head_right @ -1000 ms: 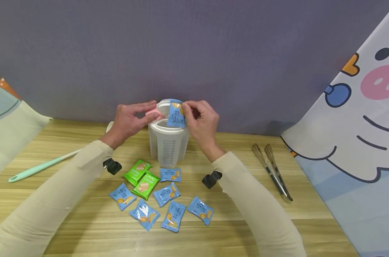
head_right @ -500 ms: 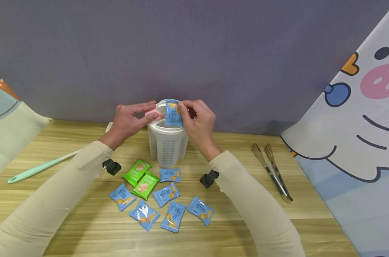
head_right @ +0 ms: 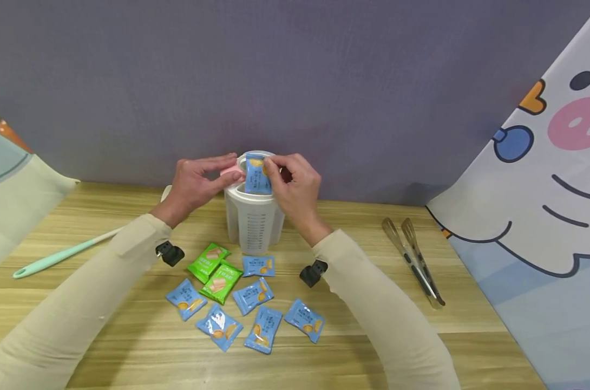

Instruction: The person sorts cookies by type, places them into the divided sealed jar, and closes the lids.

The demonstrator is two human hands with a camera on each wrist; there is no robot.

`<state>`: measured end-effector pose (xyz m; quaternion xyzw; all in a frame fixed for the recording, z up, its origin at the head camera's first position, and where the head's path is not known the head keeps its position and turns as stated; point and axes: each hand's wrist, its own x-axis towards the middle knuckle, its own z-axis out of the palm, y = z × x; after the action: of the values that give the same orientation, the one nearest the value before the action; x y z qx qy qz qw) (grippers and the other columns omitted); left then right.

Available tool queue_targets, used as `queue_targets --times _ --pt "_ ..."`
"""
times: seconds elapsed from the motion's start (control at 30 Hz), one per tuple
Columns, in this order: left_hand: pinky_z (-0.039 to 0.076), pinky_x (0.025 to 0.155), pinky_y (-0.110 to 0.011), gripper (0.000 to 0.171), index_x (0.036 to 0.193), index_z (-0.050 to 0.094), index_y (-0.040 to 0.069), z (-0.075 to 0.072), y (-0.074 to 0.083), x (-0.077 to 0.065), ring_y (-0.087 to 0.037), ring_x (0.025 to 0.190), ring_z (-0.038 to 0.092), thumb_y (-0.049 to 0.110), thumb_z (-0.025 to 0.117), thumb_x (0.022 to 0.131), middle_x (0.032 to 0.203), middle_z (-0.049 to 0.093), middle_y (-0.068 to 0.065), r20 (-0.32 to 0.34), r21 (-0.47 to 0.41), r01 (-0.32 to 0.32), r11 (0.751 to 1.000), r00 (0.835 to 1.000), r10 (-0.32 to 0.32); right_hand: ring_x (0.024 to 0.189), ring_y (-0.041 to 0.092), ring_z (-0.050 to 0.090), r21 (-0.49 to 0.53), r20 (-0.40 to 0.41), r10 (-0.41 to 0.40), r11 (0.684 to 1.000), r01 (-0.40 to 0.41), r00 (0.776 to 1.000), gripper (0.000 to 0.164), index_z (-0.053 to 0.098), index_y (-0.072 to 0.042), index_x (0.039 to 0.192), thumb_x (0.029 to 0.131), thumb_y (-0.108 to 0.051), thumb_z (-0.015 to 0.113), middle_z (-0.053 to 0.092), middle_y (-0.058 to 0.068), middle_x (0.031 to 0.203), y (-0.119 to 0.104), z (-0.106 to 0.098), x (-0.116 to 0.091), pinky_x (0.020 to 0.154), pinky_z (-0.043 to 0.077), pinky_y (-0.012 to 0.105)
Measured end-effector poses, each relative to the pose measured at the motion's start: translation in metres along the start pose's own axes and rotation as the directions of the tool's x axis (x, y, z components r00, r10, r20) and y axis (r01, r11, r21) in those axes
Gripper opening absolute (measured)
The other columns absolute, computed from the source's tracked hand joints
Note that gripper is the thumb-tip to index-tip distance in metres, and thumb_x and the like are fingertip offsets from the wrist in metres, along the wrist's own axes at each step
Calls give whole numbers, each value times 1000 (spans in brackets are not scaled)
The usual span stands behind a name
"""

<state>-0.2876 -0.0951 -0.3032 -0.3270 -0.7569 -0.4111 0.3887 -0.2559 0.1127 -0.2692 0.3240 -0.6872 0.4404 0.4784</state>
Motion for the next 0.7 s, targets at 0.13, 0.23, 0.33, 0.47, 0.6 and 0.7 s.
queue_targets --times 0.13,0.23,0.33,0.47,0.6,0.7 --pt "51 84 -36 35 103 73 5 1 1 0 -20 98 65 22 83 74 108 67 -7 3 5 -2 1000 1000 2 56 19 50 18 17 -17 1000 16 1000 6 66 10 75 75 15 70 60 18 67 -12 -5 -1 51 40 23" --pt "51 84 -37 35 103 73 5 0 1 0 -20 98 65 22 83 74 108 67 -8 4 6 -6 1000 1000 6 57 16 50 51 29 -7 999 5 1000 8 66 11 75 74 18 69 60 18 67 -17 -11 -2 52 40 21" --pt "52 83 -37 35 102 73 5 0 0 1 -21 97 66 22 84 74 108 67 -8 2 5 -10 1000 1000 10 57 14 50 88 66 8 996 -13 998 8 66 12 76 75 19 69 60 19 68 -15 -17 -3 51 40 19" --pt "52 83 -37 36 101 73 4 -2 -1 1 -22 97 66 20 85 72 108 67 -8 -4 -5 -12 1000 1000 12 56 13 49 149 159 41 987 -66 986 6 66 13 78 75 19 68 60 20 68 -11 -22 -7 49 39 18" --pt "51 84 -37 35 101 73 4 -2 -1 1 -22 97 66 20 85 72 108 67 -7 -7 -6 -7 1000 1000 7 55 12 48 191 218 78 974 -121 973 6 66 14 79 76 18 68 59 20 66 -9 -25 -11 49 38 18" --pt "51 84 -37 35 101 73 5 -3 -1 1 -21 97 66 21 84 73 108 67 -7 -6 -2 -4 1000 1000 4 55 12 46 202 232 89 970 -137 969 6 66 15 79 75 18 69 59 20 65 -8 -26 -12 48 37 18"
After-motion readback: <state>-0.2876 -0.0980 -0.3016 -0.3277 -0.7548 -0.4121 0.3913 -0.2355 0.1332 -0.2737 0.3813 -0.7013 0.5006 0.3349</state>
